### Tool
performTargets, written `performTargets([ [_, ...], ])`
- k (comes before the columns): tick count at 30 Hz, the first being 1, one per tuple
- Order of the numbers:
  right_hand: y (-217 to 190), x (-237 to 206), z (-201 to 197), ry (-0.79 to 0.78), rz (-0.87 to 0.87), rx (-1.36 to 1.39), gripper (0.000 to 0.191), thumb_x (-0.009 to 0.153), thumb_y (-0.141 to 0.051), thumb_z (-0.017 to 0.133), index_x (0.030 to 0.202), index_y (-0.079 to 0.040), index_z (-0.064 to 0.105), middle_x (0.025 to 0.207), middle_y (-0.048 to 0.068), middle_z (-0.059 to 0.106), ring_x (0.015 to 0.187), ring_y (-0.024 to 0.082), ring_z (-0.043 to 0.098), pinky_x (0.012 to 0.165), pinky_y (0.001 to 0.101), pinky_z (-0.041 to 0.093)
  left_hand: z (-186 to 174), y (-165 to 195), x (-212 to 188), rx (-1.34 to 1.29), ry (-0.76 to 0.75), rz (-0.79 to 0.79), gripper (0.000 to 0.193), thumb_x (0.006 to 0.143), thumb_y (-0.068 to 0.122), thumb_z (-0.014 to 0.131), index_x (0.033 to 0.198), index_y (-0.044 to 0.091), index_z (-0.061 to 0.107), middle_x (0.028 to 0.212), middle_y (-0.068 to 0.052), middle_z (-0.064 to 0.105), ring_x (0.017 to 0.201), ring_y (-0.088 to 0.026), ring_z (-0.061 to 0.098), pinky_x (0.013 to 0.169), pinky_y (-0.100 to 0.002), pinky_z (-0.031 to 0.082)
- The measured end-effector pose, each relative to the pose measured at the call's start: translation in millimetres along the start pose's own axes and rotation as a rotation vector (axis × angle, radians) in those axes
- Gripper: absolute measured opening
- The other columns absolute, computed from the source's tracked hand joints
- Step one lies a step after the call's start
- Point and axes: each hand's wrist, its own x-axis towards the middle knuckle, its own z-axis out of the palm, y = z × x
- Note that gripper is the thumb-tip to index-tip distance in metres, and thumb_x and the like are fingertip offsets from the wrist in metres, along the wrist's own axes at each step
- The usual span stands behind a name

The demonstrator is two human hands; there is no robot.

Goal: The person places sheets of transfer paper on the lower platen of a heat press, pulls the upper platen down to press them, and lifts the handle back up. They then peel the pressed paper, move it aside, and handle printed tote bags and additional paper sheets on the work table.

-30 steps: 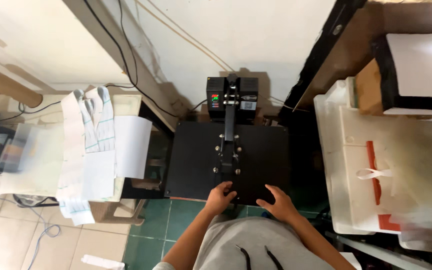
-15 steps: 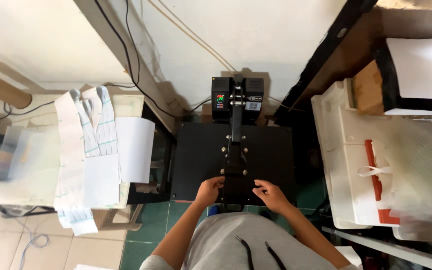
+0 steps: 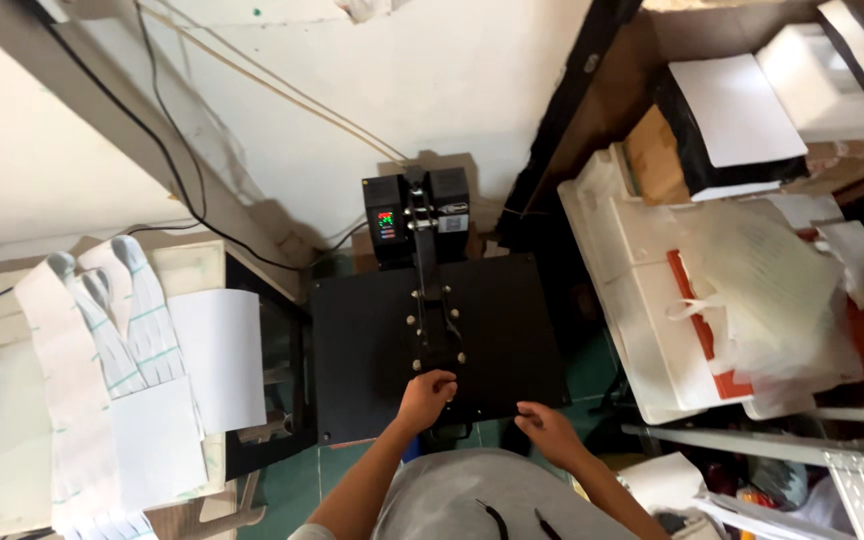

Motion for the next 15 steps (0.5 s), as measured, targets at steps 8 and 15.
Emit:
performTargets([
  [8,11,-1,-21,0.026,0.003,-0.102,0.055,0.093,-0.037,0.067,0.140,-0.010,0.060,0.126,0.012,0.074,0.116,0.023,0.070,0.100,0.0374,0.054,23,-15,4,-0.012,-0.029,-0.001,0.030,0.090,0.023,0.072,0.115,0.006,0.074,0.097,-0.010,0.079,0.087,-0.020,0.076,0.082,-0.033,0.059],
  [15,6,12,-33,-0.006,-0.049,-0.112,0.057,0.093,-0.039,0.066,0.142,-0.011,0.057,0.136,0.010,0.068,0.120,0.023,0.068,0.102,0.0388,0.054,18,-6,-4,0.035,-0.028,-0.125,0.035,0.090,0.028,0.072,0.119,0.008,0.073,0.101,-0.012,0.078,0.092,-0.024,0.076,0.085,-0.035,0.059],
])
